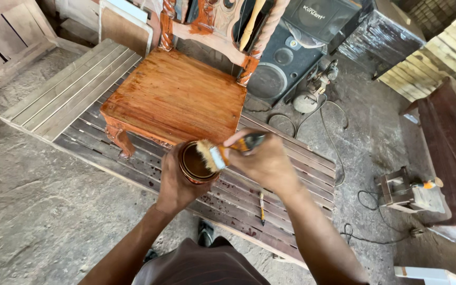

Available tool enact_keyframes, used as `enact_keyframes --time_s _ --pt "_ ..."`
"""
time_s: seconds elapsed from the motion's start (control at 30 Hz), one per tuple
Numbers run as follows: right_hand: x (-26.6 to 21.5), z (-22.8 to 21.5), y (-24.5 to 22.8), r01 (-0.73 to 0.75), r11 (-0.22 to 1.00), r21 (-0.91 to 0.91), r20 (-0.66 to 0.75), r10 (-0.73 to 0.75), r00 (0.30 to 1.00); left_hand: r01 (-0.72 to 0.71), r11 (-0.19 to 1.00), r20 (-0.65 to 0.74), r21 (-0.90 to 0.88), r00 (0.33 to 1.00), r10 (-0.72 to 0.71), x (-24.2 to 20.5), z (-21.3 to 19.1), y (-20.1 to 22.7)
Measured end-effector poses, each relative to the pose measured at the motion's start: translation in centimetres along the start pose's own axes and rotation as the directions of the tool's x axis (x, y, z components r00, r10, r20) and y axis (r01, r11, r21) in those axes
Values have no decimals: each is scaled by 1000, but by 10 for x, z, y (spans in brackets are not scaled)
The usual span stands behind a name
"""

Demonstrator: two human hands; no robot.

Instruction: The person applies a liquid finish to a small wooden table and then to a wooden chair with a paintbrush, dipping the brush into a can of finish between strokes.

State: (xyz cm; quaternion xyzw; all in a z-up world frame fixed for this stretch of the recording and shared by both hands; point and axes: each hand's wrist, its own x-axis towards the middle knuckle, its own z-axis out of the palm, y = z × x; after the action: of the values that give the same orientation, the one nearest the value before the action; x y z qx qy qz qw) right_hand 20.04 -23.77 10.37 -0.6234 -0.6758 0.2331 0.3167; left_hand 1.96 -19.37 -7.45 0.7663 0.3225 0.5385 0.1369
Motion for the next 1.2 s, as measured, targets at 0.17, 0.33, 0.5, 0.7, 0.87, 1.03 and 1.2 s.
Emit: enact_keyframes --time_s 0.17,0.33,0.5,0.7,0.87,1.03,1.2 --pt "24 30 36 114 980 -161 139 -92 986 100 993 27 -57 995 -98 5 17 10" --pt "26 -1 89 126 981 149 78 -139 987 116 993 -27 -1 993 -116 23 40 19" --pt "38 -51 150 -42 852 521 -66 89 994 210 977 -4 42 978 -210 62 65 33" --pt "56 -76 241 25 583 812 -151 169 974 304 952 13 -27 953 -303 109 105 44" --pt "72 -91 289 76 250 965 -142 259 955 352 934 -30 -66 934 -355 134 145 39" --pt "132 -137 305 348 143 927 -373 235 898 401 913 -94 -77 909 -407 168 168 26" --pt "259 -164 301 572 277 772 -632 241 737 432 891 -90 -142 890 -446 197 171 31"
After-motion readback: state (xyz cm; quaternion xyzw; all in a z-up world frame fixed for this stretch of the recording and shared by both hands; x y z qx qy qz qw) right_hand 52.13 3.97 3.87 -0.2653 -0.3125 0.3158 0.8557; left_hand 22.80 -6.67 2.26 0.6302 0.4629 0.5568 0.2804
